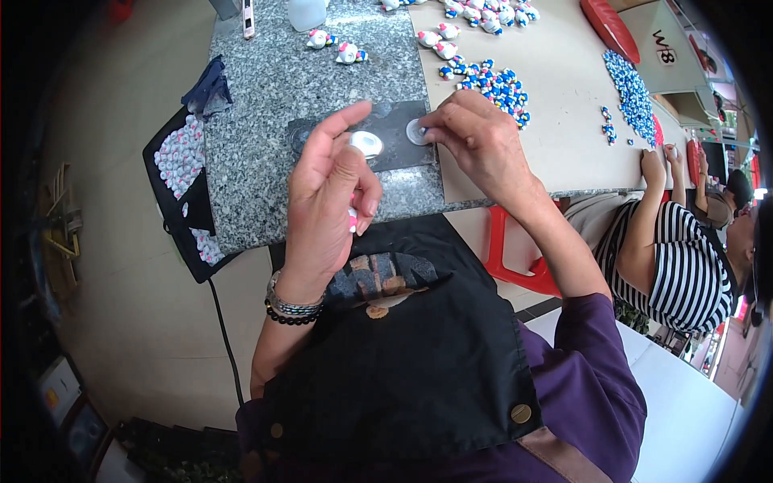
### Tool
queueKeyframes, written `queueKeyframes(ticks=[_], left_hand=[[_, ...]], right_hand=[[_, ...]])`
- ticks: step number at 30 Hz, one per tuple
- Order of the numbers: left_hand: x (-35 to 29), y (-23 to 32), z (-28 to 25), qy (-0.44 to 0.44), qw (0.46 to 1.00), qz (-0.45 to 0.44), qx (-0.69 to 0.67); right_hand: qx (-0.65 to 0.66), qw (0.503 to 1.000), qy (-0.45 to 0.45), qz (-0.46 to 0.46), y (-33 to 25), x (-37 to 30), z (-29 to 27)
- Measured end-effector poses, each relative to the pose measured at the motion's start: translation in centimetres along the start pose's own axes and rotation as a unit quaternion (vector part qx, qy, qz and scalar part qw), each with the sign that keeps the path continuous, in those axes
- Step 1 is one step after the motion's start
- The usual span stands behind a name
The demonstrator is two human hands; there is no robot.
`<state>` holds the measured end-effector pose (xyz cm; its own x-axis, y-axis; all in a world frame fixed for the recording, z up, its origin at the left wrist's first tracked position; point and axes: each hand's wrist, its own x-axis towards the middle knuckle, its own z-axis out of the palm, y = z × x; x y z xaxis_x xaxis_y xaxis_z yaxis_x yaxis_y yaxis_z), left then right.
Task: The person assembles figurines by dipping figurine body pieces into glue, attaching them to figurine heads by hand, and placing the assembled figurines on the table.
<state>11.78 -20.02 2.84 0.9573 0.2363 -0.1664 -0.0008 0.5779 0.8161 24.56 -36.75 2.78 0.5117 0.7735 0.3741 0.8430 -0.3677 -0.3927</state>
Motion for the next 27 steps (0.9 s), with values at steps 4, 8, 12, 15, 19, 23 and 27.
queueKeyframes(ticks=[4, 8, 12, 15, 19, 23, 27], left_hand=[[0.4, -1.1, -0.5, 0.002, 1.000, 0.006, 0.019], [0.8, -1.6, 0.2, 0.002, 0.998, 0.041, 0.057], [0.9, -1.8, 0.3, -0.015, 0.987, 0.087, 0.133], [0.9, -1.8, 0.3, -0.011, 0.975, 0.118, 0.188], [1.2, -1.7, 0.0, -0.001, 0.938, 0.187, 0.292], [1.6, -1.1, 0.2, -0.004, 0.910, 0.214, 0.355], [2.8, -0.6, 0.2, -0.004, 0.907, 0.200, 0.370]], right_hand=[[0.225, 0.963, 0.071, 0.133, -1.0, 0.1, -0.6], [0.460, 0.858, 0.119, 0.195, -2.8, 0.2, -0.3], [0.458, 0.859, 0.106, 0.203, -3.8, 0.3, -0.2], [0.424, 0.879, 0.110, 0.187, -3.7, 0.2, 0.2], [0.379, 0.905, 0.107, 0.162, -3.7, -0.2, 0.6], [0.392, 0.897, 0.135, 0.154, -3.9, -0.1, 1.1], [0.317, 0.933, 0.137, 0.106, -2.8, 0.6, 1.2]])
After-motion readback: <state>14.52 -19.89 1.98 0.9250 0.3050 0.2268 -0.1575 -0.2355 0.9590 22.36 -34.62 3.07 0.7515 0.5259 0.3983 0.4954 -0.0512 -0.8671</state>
